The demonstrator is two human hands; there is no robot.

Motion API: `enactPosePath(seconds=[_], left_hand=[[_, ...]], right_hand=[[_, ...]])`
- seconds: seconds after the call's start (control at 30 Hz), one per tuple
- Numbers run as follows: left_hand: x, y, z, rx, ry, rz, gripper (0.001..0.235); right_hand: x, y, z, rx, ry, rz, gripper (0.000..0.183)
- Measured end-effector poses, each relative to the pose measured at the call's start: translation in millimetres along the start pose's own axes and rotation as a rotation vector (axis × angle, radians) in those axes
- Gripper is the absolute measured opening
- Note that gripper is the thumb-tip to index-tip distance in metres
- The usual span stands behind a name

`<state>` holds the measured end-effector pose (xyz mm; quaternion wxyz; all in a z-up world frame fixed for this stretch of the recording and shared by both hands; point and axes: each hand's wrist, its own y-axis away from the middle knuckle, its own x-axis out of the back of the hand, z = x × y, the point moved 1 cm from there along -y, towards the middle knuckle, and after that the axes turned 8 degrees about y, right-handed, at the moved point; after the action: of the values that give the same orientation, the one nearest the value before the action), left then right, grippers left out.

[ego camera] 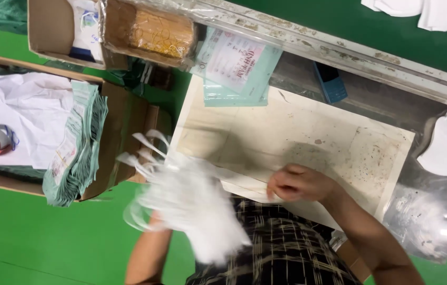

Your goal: Manually counting, stacking, and inserting white face masks into plastic retail pouches.

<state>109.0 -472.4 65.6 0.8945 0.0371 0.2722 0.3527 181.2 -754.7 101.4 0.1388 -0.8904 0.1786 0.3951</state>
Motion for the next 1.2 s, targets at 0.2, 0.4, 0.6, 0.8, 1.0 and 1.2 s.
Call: enactPosePath(seconds=[0.2, 0.4, 0.6, 0.8, 1.0, 1.2], left_hand=[[-23, 12, 65, 0.109, -0.179, -0.117, 0.099], [-24, 2, 64, 0.745, -0.262, 0.229, 0.094], [10, 60, 22, 0.009, 0.532, 0.435, 0.089], [1, 62, -1, -0.183, 0.617, 0.830, 0.087], [47, 154, -22, -0.429, 0.670, 0.991, 0.077], [148, 338, -24, -0.467, 0.383, 1.598, 0.048]], right_hand=[[-63, -38, -17, -0.293, 0.130, -0.034, 0.107], [-110, -67, -24, -0.767, 1.166, -0.814, 0.129], [10, -21, -54, -0.317, 1.179, -0.005, 0.082], [-14, -75, -47, 0.147, 1.165, 0.003, 0.076], [-12, -99, -53, 0.334, 1.435, 0.246, 0.036], [39, -108, -46, 0.207, 1.581, 0.732, 0.011]])
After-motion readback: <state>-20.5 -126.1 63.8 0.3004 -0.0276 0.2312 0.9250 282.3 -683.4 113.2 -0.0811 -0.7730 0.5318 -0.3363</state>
